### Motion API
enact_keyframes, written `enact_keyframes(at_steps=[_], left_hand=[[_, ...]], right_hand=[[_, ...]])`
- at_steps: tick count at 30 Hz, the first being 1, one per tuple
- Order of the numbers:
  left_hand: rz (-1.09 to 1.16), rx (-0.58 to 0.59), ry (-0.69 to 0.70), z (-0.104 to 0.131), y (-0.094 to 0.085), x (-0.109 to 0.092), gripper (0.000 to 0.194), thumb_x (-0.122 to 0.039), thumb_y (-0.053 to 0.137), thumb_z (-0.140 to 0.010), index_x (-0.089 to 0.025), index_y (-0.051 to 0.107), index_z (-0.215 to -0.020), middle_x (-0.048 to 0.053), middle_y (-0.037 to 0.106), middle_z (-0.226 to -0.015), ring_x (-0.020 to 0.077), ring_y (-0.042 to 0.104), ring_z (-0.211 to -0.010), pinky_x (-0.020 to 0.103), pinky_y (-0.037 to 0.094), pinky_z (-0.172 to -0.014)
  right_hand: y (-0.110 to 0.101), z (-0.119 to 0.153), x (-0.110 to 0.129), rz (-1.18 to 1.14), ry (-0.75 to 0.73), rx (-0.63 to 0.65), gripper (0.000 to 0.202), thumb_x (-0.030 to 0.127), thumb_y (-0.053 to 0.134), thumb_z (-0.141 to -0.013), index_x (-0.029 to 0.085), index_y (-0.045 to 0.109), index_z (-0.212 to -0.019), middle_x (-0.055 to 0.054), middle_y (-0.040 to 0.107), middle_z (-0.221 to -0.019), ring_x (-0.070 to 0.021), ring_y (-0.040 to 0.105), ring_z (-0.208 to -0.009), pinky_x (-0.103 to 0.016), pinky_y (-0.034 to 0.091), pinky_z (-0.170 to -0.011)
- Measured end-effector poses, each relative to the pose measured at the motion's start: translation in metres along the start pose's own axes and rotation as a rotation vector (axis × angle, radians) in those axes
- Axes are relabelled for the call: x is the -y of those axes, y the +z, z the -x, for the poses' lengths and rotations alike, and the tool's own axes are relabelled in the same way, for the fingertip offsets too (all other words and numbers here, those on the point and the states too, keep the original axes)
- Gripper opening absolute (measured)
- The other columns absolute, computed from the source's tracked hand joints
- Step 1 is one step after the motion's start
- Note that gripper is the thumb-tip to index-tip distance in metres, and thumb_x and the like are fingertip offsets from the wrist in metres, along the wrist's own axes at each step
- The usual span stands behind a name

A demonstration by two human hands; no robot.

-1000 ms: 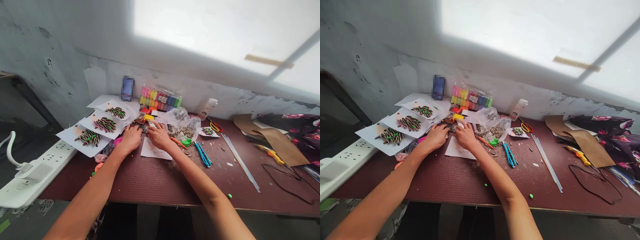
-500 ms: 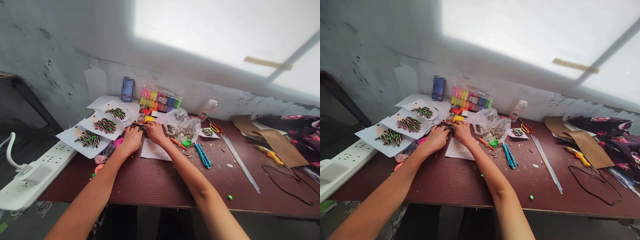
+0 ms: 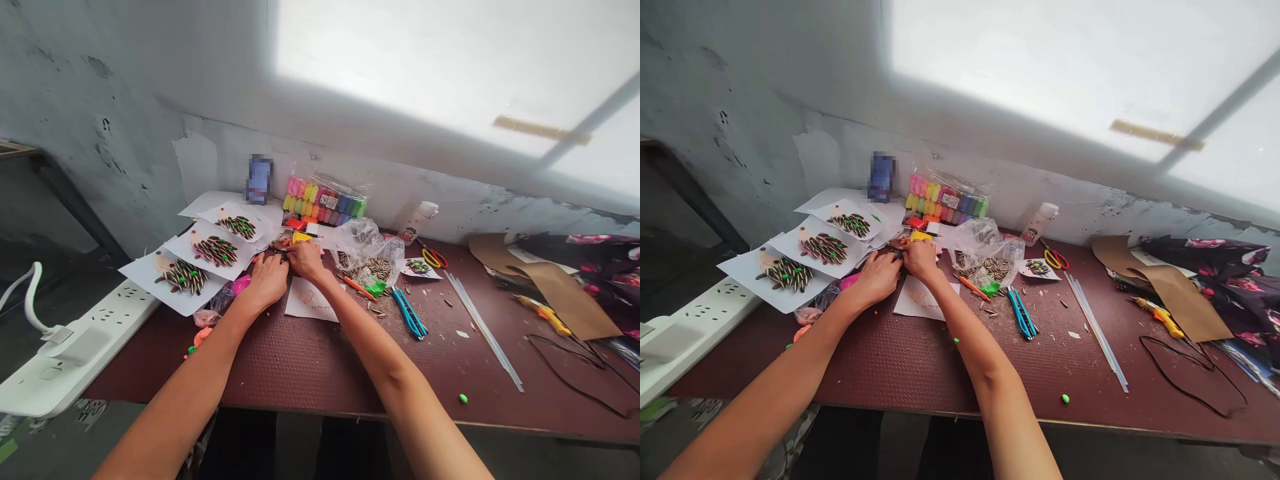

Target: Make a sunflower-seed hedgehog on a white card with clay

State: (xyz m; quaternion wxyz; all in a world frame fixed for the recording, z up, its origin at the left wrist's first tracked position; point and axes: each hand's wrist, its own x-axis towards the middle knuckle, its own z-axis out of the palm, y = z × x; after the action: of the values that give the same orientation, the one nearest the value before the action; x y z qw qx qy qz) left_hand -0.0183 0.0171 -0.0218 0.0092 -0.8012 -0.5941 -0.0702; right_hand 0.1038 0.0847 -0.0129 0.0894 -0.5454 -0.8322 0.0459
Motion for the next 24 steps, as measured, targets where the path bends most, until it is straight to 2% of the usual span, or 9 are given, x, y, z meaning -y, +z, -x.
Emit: enact_keyframes(at_steps=[8, 14, 17, 20, 24], left_hand=[[0.005, 0.010, -0.009, 0.000, 0.000, -0.001, 0.036, -0.014, 0.040, -0.093, -0.011, 0.071, -0.112, 0.020, 0.067, -0.119, 0.0319, 0.062, -0.116, 0.050, 0.033, -0.112], [0.020, 0.002, 0.001, 0.000, 0.003, 0.000, 0.036, -0.014, 0.040, -0.093, -0.011, 0.071, -0.112, 0.021, 0.066, -0.117, 0.0336, 0.061, -0.115, 0.054, 0.032, -0.111], [0.022, 0.002, 0.000, 0.000, 0.003, 0.001, 0.036, -0.015, 0.041, -0.093, -0.012, 0.071, -0.112, 0.020, 0.067, -0.117, 0.0333, 0.061, -0.115, 0.054, 0.034, -0.111], [0.045, -0.016, 0.002, -0.001, 0.002, 0.001, 0.034, -0.015, 0.043, -0.092, -0.013, 0.071, -0.111, 0.019, 0.067, -0.119, 0.0334, 0.059, -0.119, 0.053, 0.036, -0.110], [0.231, -0.146, 0.001, -0.007, 0.001, 0.003, 0.031, -0.016, 0.049, -0.088, -0.014, 0.072, -0.108, 0.017, 0.067, -0.121, 0.0316, 0.059, -0.120, 0.046, 0.044, -0.106]], right_hand=[[-0.002, -0.009, 0.005, -0.015, 0.029, -0.124, 0.036, 0.031, 0.045, -0.099, 0.029, 0.074, -0.121, -0.010, 0.064, -0.134, -0.0321, 0.052, -0.119, -0.044, 0.039, -0.096], [0.002, -0.030, 0.009, -0.027, 0.117, -0.124, 0.041, 0.026, 0.047, -0.097, 0.019, 0.057, -0.136, -0.016, 0.064, -0.132, -0.0311, 0.054, -0.118, -0.042, 0.041, -0.096], [0.004, -0.037, 0.009, -0.047, 0.112, -0.132, 0.042, 0.022, 0.051, -0.094, 0.019, 0.055, -0.135, -0.015, 0.065, -0.131, -0.0301, 0.055, -0.120, -0.041, 0.041, -0.097], [0.003, -0.038, 0.008, -0.128, 0.060, -0.153, 0.034, 0.018, 0.052, -0.091, 0.020, 0.062, -0.123, -0.010, 0.071, -0.119, -0.0264, 0.058, -0.114, -0.038, 0.042, -0.096], [-0.006, -0.028, -0.003, -0.403, 0.076, -0.272, 0.022, 0.018, 0.056, -0.087, 0.020, 0.061, -0.108, -0.003, 0.072, -0.098, -0.0183, 0.063, -0.092, -0.031, 0.045, -0.085]])
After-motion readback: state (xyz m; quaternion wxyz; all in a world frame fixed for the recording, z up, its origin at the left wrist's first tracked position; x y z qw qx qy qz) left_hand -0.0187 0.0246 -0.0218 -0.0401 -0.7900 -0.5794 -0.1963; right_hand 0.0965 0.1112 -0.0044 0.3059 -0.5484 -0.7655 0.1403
